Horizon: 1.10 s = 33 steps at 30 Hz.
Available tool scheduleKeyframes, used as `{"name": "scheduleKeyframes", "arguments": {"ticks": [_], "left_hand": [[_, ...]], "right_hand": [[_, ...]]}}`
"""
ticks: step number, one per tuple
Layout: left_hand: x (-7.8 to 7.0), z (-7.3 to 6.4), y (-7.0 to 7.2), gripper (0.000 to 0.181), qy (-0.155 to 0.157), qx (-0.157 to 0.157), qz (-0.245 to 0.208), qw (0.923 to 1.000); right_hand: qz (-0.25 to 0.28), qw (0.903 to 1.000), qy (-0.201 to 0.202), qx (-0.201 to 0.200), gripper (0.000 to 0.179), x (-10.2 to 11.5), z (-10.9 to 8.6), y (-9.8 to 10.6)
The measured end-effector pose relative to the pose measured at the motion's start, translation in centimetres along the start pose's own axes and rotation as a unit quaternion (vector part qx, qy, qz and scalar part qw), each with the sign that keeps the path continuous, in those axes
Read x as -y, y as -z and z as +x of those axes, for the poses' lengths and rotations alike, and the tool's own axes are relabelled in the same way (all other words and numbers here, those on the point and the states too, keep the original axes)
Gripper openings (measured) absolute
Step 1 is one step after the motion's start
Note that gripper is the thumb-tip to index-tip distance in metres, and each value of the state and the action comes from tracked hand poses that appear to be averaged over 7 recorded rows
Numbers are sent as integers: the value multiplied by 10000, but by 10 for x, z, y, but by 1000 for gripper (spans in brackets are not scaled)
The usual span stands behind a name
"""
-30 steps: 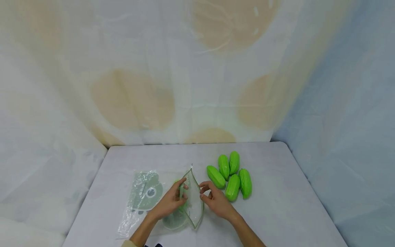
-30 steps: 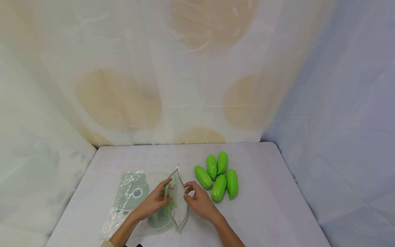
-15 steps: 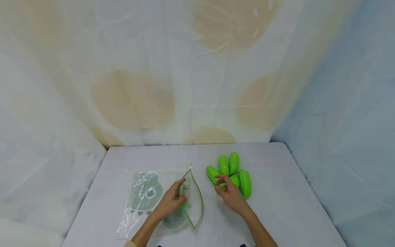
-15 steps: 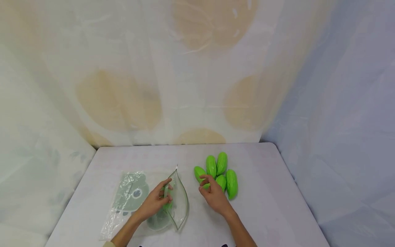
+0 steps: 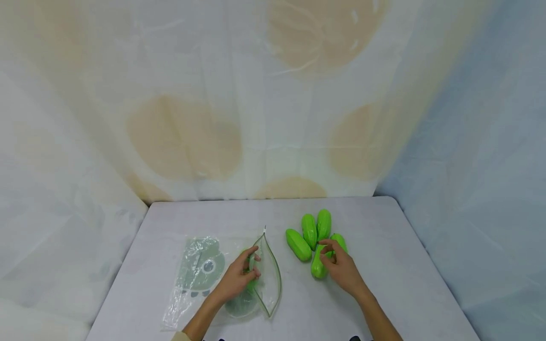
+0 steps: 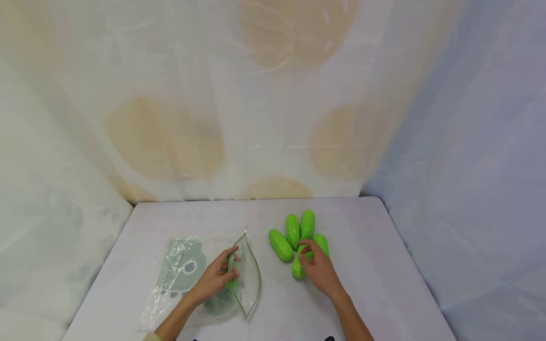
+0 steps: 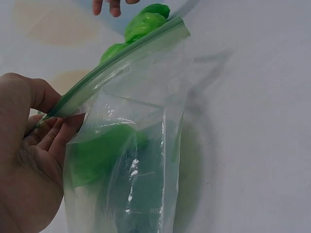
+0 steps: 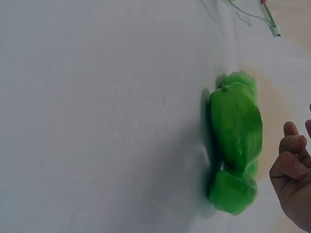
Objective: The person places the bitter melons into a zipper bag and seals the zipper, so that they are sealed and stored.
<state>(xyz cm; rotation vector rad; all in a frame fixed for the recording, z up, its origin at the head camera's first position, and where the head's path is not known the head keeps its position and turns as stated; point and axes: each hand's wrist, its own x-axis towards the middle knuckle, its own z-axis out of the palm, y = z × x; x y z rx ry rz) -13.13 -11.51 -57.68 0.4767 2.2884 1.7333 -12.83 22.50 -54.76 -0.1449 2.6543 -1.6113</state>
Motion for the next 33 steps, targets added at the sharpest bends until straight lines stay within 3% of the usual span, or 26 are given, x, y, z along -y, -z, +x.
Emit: {"name": "scheduleKeyframes", "arguments": {"ticks": [9, 17, 25, 33], "left_hand": [[0, 2, -1, 66, -72, -20, 176, 9998], [-1, 0, -3, 66, -45, 6, 185, 9998], [-4, -2, -2, 65, 84, 27, 158, 9998], [-3, -1, 0, 64, 84, 59, 64, 9999]], "right_hand": [[-489, 9984, 198, -199, 40, -9, 5, 10], [-1482, 9875, 11, -542, 46, -28, 13, 25], [-1549, 9855, -553, -428, 57, -42, 13, 34], [-1489, 9857, -761, -220, 67, -49, 15, 35]]}}
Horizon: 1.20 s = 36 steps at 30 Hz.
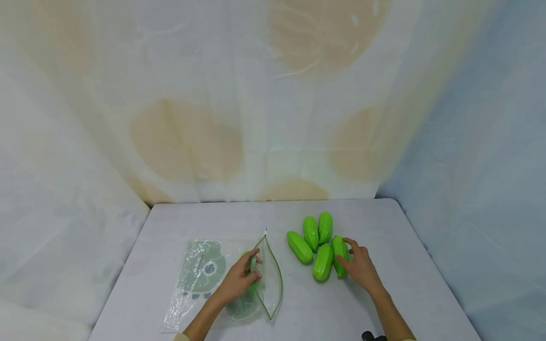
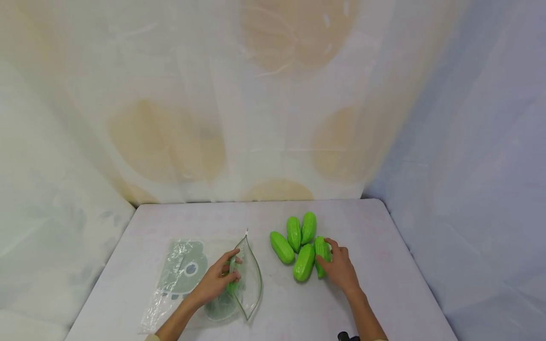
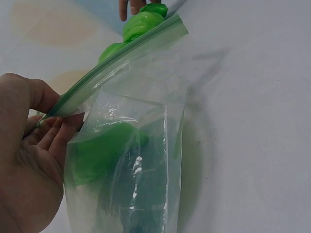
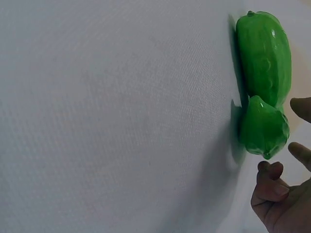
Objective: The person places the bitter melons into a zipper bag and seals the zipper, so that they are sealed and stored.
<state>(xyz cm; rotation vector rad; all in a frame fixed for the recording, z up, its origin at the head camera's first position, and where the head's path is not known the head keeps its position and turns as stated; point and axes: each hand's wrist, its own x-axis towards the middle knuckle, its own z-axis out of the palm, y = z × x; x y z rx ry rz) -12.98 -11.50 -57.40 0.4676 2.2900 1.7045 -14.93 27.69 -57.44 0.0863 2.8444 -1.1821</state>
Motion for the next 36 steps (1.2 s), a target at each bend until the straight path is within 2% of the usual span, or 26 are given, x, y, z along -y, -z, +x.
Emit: {"name": "scheduleKeyframes", "arguments": {"ticks": [5, 36], "left_hand": [[2, 1, 0, 64, 41, 14, -79, 10000], [2, 0, 0, 63, 103, -49, -51, 9999]], "right_hand": [[39, 9999, -27, 140, 71, -3, 2, -2], [106, 9998, -127, 150, 71, -6, -1, -2]]}}
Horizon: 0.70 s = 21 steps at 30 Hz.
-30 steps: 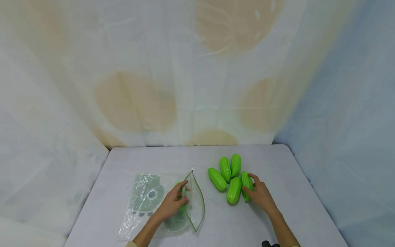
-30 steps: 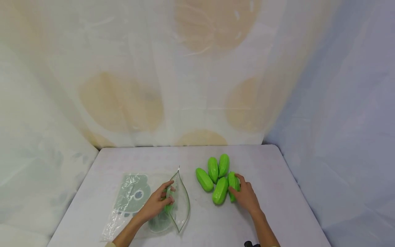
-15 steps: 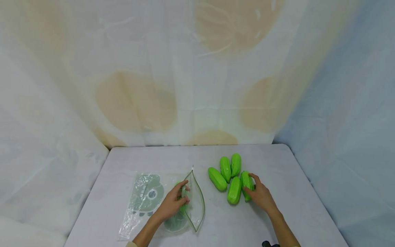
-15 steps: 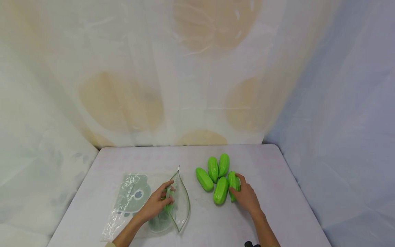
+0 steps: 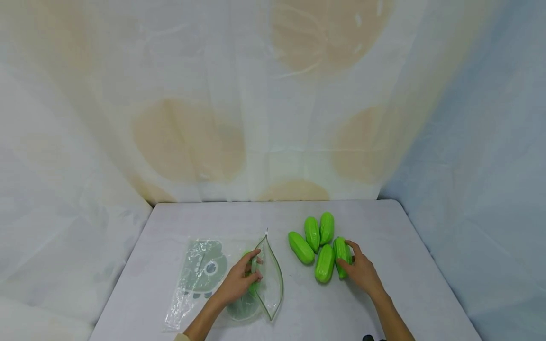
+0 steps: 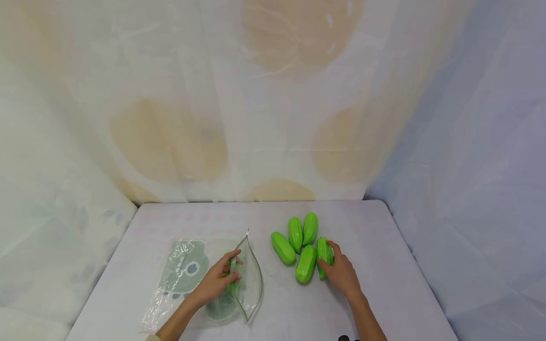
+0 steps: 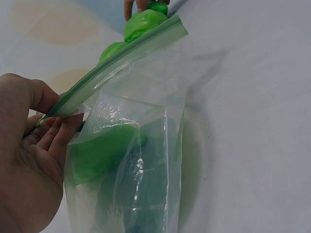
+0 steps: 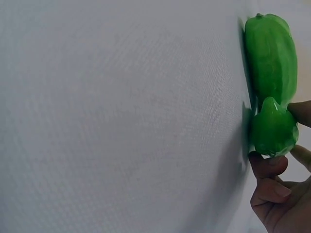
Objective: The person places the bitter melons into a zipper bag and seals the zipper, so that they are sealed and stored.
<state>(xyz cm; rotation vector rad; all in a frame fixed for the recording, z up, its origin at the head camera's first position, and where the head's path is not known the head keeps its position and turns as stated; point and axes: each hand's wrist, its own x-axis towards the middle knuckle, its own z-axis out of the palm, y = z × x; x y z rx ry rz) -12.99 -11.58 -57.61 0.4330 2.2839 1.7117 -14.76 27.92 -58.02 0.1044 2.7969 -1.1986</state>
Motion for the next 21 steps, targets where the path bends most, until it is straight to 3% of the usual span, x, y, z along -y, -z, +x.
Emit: {"name": "scheduleKeyframes", "arguments": {"ticks": [21], "left_hand": [[0, 0, -1, 63, 2, 22, -95, 10000]], "right_hand": [[163, 9998, -38, -111, 73, 0, 0, 4]]}}
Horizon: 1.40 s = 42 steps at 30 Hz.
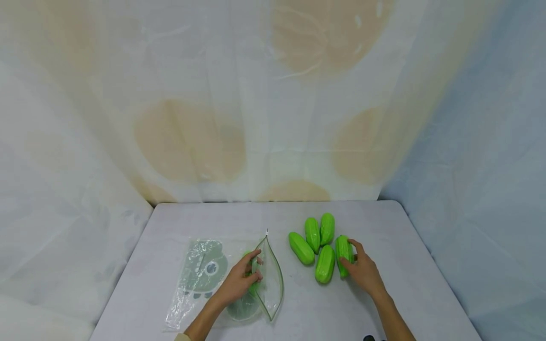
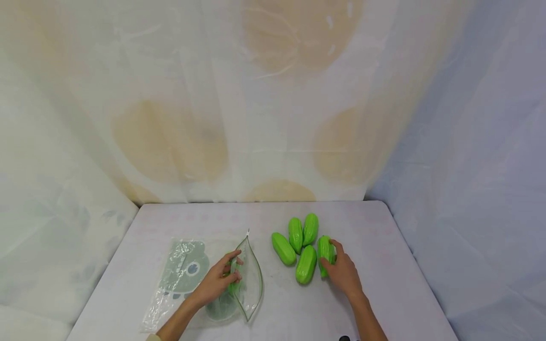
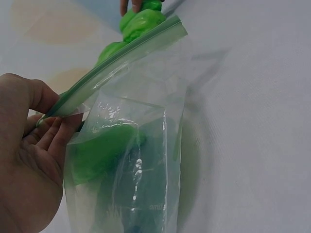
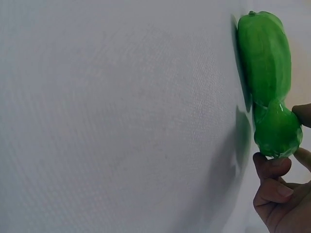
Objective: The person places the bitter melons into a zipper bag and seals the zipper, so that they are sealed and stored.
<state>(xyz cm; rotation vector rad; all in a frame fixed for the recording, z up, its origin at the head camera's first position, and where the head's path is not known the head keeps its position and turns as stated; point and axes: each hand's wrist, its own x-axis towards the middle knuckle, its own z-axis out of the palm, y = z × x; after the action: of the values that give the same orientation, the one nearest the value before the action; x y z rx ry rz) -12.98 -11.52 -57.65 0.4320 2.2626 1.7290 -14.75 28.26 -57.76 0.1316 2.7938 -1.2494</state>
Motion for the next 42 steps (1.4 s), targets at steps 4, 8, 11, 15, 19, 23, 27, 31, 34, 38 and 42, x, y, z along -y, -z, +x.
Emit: {"name": "scheduleKeyframes", "arguments": {"ticks": [4, 8, 11, 15, 19, 23, 27, 31, 34, 38, 42], "left_hand": [[0, 1, 0, 62, -8, -6, 41, 10000], [0, 1, 0, 62, -22, -46, 170, 9998], [1, 1, -1, 62, -40, -61, 219, 9997], [1, 1, -2, 62, -44, -46, 208, 9998], [-1, 0, -2, 62, -59, -45, 209, 9998], [-3, 0, -1, 61, -69, -45, 195, 9998], [-2, 0, -1, 61, -60, -59, 221, 9997], [0, 0, -1, 61, -58, -75, 210, 9997], [0, 0, -1, 61, -39, -72, 149, 9999], [-1, 0, -1, 62, -42, -78, 53, 9999], [-1, 0, -1, 62, -54, -92, 25, 9999]], "right_hand": [[23, 10000, 11, 4, 74, 1, 0, 1], [13, 10000, 8, 10, 73, 0, 0, 1], [27, 10000, 7, 16, 73, -1, 0, 1], [67, 10000, -20, 32, 72, -1, 1, 0], [92, 10000, -18, 20, 72, 2, 0, 2], [69, 10000, 2, -9, 73, 5, -2, 4], [37, 10000, 20, -17, 73, 6, -3, 6], [20, 10000, 52, -47, 73, 7, -3, 6], [13, 9999, 59, -92, 72, 7, -3, 5], [12, 9999, 63, -147, 71, 8, -3, 4], [-3, 9998, 69, -176, 71, 8, -3, 5]]}}
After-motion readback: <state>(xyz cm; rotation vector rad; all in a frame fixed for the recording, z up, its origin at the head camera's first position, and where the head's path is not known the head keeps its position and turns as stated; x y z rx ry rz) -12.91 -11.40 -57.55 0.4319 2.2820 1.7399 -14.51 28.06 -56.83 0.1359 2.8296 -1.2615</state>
